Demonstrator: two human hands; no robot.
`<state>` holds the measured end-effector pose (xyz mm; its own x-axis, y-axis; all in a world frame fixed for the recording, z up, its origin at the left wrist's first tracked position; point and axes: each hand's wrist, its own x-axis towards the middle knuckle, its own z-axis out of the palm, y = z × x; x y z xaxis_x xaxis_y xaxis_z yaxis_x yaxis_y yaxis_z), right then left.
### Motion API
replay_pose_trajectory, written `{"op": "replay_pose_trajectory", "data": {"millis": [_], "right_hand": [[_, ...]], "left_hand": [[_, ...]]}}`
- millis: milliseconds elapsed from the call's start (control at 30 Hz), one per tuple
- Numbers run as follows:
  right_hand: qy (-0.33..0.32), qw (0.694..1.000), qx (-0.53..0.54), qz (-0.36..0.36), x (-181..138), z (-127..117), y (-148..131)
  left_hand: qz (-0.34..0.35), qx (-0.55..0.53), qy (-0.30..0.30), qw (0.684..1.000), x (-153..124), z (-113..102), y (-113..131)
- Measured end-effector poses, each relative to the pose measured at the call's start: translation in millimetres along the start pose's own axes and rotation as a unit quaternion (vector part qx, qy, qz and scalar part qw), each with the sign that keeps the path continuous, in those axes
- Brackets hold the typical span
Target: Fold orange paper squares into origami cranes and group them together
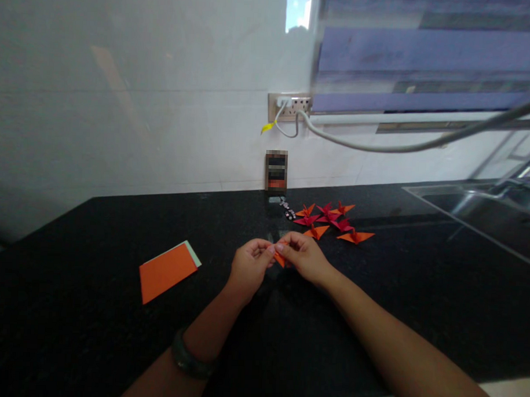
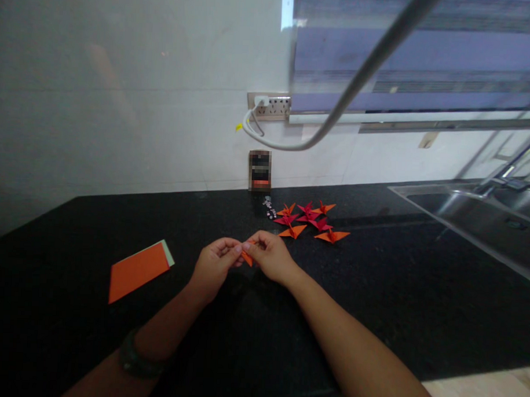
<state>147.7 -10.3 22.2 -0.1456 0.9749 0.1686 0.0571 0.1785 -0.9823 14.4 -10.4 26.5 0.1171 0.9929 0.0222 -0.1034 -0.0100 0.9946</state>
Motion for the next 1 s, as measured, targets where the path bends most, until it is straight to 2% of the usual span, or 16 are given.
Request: {"op": "replay_pose_trajectory", "data": {"millis": [233, 500, 667, 767, 900, 1000], "right_hand": [[-0.007, 1.000, 0.020, 0.004, -1.6, -0.4, -1.8], [-0.007, 0.999, 0.039, -0.024, -4.1, 0.2, -8.9], [0.022, 0.998, 0.053, -0.007, -2.4, 1.5, -6.9], [0.044, 0.997, 0.055, -0.007, -1.4, 0.1, -7.6], [0.051, 0.997, 0.055, -0.010, -0.6, -0.8, -8.6], [0.025, 0.998, 0.054, 0.005, -0.1, 0.1, -6.4]], "left_hand": [[0.017, -0.007, -0.024, 1.000, 0.2, -1.1, -2.0], [0.064, 0.011, -0.040, 0.997, -1.6, -3.3, 1.2], [0.021, -0.001, -0.037, 0.999, -1.9, -1.5, 1.5], [-0.015, 0.006, -0.070, 0.997, -2.0, 0.6, 0.5], [-0.008, 0.032, -0.083, 0.996, -1.1, 1.0, -1.5], [0.002, 0.036, -0.076, 0.996, -0.1, 0.1, -2.3]]}}
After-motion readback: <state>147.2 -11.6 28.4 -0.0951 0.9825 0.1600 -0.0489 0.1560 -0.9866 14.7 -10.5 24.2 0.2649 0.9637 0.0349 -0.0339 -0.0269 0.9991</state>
